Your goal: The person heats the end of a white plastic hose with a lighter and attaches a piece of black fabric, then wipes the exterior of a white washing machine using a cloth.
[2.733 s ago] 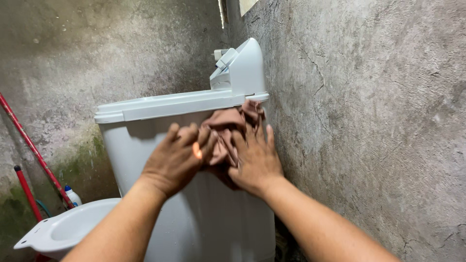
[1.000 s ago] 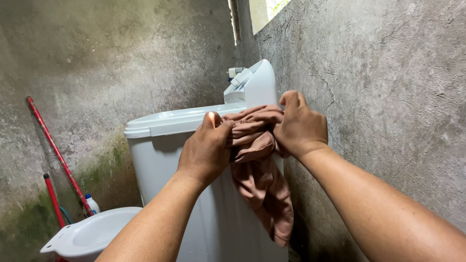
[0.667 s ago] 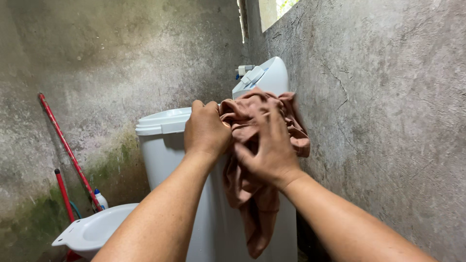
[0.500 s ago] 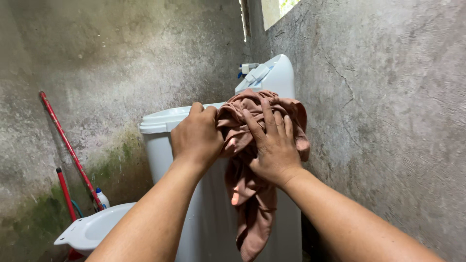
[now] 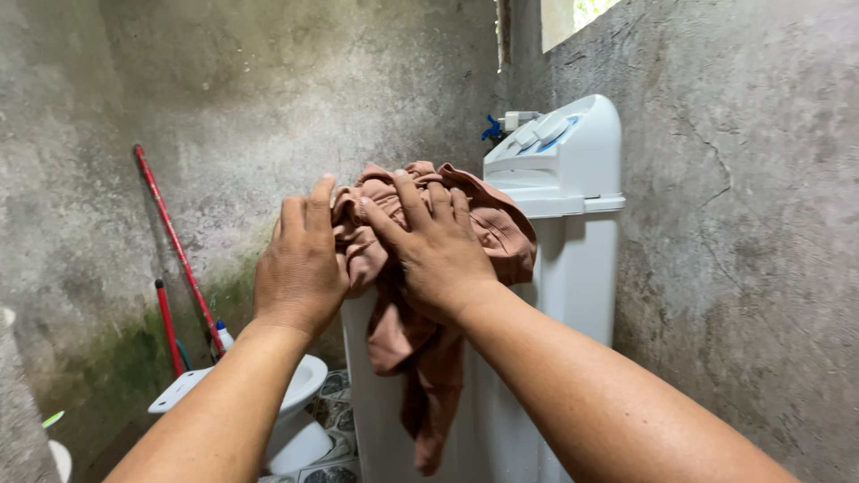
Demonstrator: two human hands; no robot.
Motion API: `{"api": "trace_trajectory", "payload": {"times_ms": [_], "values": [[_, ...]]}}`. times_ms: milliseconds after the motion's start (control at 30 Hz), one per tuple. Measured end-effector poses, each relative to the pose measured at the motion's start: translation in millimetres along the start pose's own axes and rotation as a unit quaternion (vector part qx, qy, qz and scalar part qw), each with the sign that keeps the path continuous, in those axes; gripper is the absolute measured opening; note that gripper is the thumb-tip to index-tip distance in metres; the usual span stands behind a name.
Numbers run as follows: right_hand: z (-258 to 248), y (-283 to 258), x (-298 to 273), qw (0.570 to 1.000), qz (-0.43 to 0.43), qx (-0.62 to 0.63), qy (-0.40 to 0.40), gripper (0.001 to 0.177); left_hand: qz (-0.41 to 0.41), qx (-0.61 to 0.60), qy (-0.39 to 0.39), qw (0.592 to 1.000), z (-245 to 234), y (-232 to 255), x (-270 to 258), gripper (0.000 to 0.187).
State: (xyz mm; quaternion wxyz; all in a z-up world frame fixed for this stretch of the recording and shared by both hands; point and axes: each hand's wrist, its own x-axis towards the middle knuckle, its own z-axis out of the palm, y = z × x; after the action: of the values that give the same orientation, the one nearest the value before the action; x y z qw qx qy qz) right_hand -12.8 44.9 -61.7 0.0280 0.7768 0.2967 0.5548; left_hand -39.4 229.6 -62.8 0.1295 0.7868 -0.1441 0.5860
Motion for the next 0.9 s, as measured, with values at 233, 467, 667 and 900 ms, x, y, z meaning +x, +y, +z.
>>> {"api": "trace_trajectory", "payload": {"times_ms": [233, 467, 667, 900], "values": [[5, -38, 32, 0.998, 0.007, 0.007, -0.060, 0.072, 0.038, -0.145, -0.134, 0.980, -16, -35, -23, 0.088], [-12, -13, 17, 0.996, -0.003, 0.018, -0.084, 0.096, 0.017, -0.045, -0.159, 0.986, 5, -5, -11, 0.105], [-17, 50, -44, 0.999, 0.013, -0.042, -0.012, 0.095, 0.146, 0.026, -0.117, 0.982, 35, 47, -2, 0.090], [-42, 130, -98, 0.983, 0.111, -0.106, -0.103, 0.102, 0.239, 0.010, -0.076, 0.968, 96, 131, 7, 0.078]]}}
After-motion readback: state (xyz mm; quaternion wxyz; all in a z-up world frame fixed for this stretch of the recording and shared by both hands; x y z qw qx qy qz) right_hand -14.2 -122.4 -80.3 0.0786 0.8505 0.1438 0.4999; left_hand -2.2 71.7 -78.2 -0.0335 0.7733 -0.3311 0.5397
